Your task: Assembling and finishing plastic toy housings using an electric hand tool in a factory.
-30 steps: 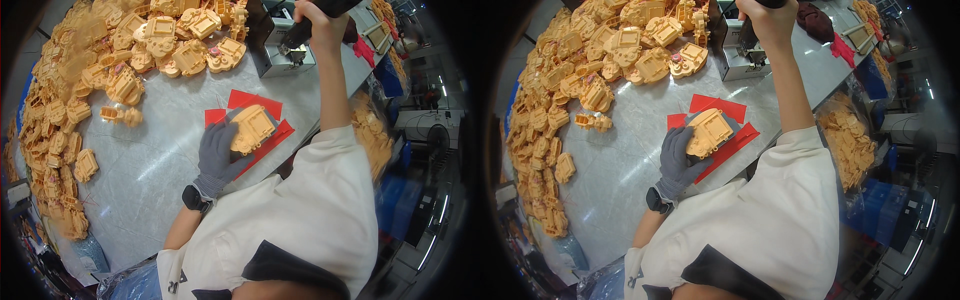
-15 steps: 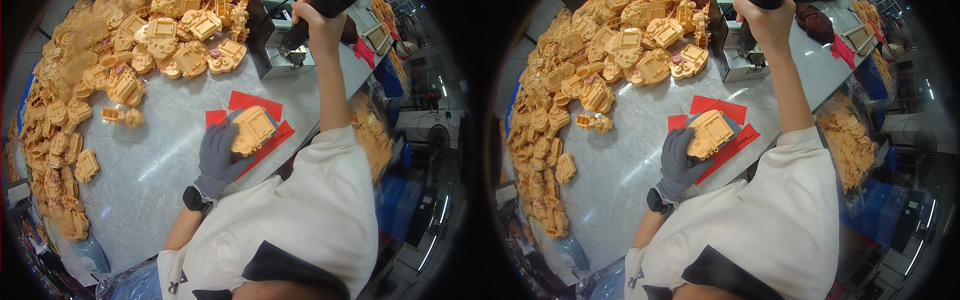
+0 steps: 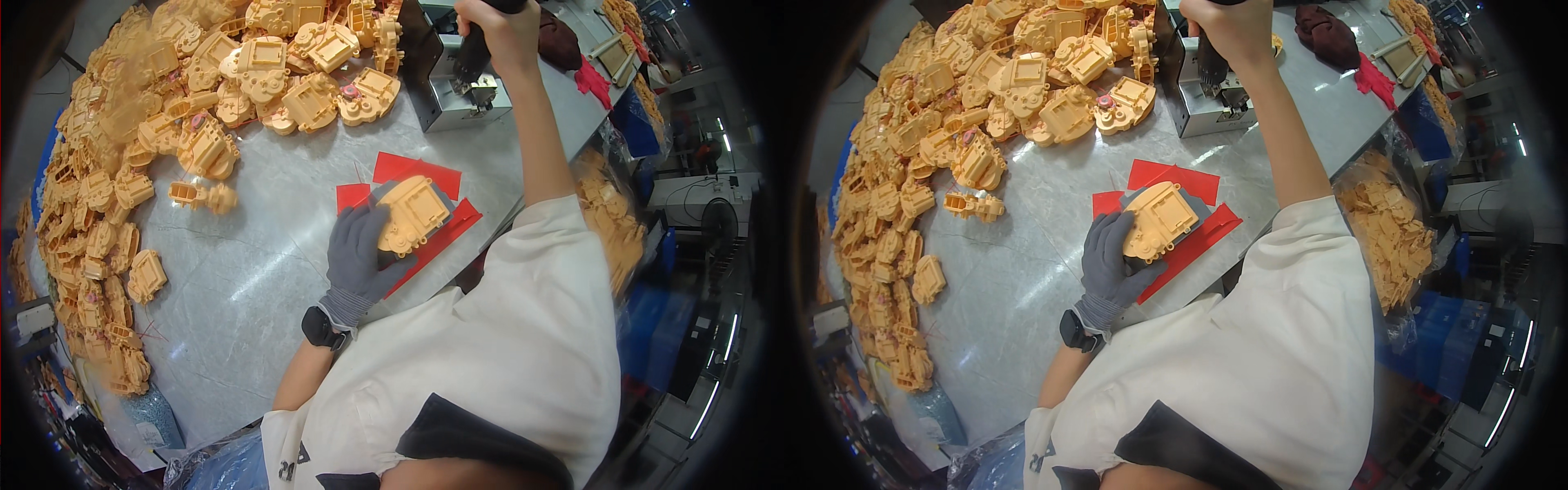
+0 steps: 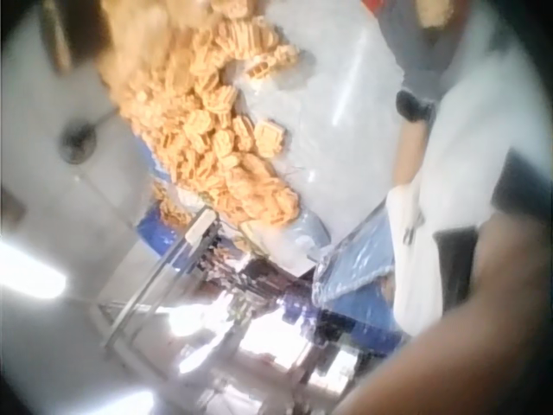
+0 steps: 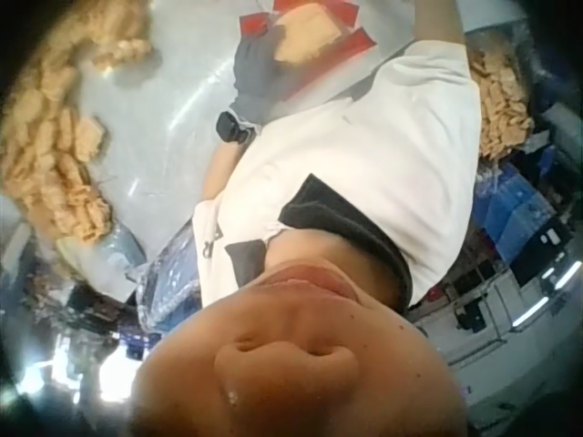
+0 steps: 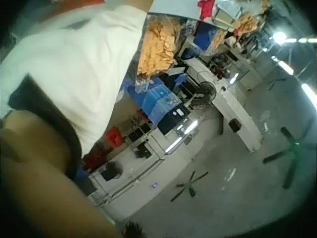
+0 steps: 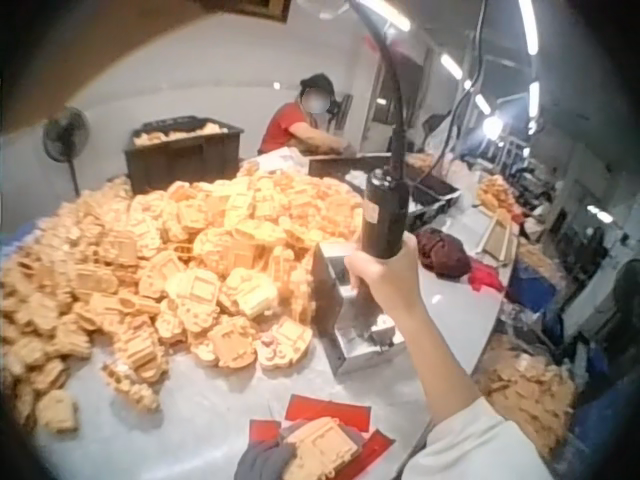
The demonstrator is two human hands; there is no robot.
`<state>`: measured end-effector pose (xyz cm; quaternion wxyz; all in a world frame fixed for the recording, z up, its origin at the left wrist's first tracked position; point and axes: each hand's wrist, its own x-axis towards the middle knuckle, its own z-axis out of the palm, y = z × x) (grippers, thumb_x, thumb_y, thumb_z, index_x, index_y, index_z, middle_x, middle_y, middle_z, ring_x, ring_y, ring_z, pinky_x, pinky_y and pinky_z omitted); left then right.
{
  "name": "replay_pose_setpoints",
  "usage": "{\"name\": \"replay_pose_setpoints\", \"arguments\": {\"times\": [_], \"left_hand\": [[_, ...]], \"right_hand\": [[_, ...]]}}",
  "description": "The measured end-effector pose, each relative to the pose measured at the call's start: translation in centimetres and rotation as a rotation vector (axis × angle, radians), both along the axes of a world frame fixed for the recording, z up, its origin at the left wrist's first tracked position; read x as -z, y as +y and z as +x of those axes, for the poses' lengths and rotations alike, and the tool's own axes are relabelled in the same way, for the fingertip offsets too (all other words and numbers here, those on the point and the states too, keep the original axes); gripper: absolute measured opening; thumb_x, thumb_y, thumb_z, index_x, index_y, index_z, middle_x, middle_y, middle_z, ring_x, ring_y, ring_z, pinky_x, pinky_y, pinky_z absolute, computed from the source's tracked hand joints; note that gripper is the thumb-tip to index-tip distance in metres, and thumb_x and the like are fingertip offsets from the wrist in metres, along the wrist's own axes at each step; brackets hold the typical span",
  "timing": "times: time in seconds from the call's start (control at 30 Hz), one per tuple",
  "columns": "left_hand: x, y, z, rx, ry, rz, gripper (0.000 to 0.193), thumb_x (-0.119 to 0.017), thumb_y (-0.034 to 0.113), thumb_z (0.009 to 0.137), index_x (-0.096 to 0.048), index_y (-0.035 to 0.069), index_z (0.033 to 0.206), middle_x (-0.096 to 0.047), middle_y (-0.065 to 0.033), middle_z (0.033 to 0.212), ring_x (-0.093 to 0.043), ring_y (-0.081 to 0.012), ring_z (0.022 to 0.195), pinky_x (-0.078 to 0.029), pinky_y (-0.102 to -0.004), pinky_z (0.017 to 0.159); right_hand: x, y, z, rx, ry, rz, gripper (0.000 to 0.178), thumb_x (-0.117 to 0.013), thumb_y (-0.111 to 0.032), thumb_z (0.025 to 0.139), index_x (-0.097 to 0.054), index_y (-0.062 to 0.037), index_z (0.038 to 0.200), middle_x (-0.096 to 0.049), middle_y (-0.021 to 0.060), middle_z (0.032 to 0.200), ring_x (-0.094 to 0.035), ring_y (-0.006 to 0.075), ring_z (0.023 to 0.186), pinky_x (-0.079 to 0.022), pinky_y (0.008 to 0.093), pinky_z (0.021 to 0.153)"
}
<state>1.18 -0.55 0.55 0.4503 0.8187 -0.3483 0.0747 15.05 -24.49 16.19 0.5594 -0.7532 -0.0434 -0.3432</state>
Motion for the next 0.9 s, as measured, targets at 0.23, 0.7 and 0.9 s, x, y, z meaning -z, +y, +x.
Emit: {"name": "replay_pose_setpoints", "arguments": {"times": [0.23,0.7,0.9], "left_hand": [[0.2,0.0,0.0,0.005,0.004,-0.009,0.078,-0.080,0.026,0.058,-0.045,0.003,0.123,-0.055,-0.0178,0.114,-0.051,-0.0382,0.106,-0.039,-0.0460,0.095],[0.3,0.1,-0.1,-0.011,-0.022,-0.012,0.075,-0.079,0.027,0.059,-0.044,0.003,0.122,-0.055,-0.0167,0.109,-0.051,-0.0350,0.103,-0.039,-0.0467,0.093],[0.0,-0.3,-0.2,0.008,-0.013,-0.027,0.076,-0.079,0.028,0.059,-0.045,0.002,0.122,-0.055,-0.0178,0.108,-0.052,-0.0357,0.102,-0.039,-0.0462,0.093]], "right_hand": [[-1.6,1.9,1.6,-0.043,0.357,-0.200,0.025,-0.066,-0.006,0.062,-0.056,0.0007,0.083,-0.058,0.0073,0.066,-0.056,0.0155,0.057,-0.045,0.0303,0.053],[0.9,1.6,1.5,-0.083,-0.001,-0.413,0.027,-0.068,-0.008,0.060,-0.058,0.0001,0.084,-0.060,0.0095,0.070,-0.057,0.0158,0.063,-0.045,0.0301,0.058],[2.1,2.9,2.6,-0.226,0.199,-0.659,0.036,-0.071,-0.011,0.060,-0.058,0.0024,0.091,-0.061,0.0084,0.072,-0.056,0.0167,0.063,-0.047,0.0280,0.062]]}}
